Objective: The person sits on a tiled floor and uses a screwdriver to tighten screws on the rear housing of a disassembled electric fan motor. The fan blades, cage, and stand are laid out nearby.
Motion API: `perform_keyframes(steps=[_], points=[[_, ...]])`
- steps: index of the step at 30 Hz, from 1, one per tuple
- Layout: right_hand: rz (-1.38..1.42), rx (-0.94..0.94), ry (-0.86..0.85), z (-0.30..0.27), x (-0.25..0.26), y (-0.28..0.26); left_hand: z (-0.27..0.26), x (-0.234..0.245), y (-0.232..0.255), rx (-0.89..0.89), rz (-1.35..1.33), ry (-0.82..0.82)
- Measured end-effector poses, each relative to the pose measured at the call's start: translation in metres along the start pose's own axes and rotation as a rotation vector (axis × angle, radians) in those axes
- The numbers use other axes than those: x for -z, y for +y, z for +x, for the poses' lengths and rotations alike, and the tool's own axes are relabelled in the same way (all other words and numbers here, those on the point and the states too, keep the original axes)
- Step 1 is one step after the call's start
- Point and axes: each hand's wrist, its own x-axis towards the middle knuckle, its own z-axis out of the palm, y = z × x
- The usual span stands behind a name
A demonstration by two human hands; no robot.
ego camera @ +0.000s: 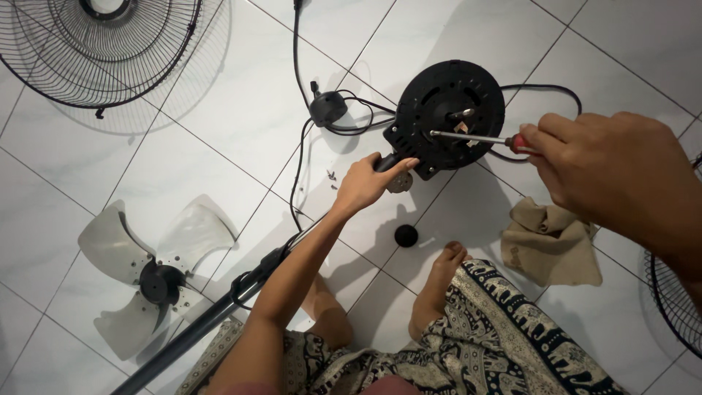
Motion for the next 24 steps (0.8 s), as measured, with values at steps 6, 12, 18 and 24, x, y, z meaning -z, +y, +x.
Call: perform_keyframes(steps=[6,12,18,24], points=[[-0.18,0.066,-0.124,0.005,0.002,0.001,-0.001,-0.001,0.001,0.005,0.003,-0.007],[-0.368,0.309,-0.014,0.032,0.027,-0.008,-0.005,-0.001,0.005,-0.011,0.033,0.017],[-0.418,0.347,-0.29,0.059,0.054,-0.029,-0.005,0.0,0.007,0.009,0.06,0.036],[-0.253,0.285,-0.229,0.058,0.066,-0.028,-0.005,-0.001,0.003,0.006,-0.002,0.035]])
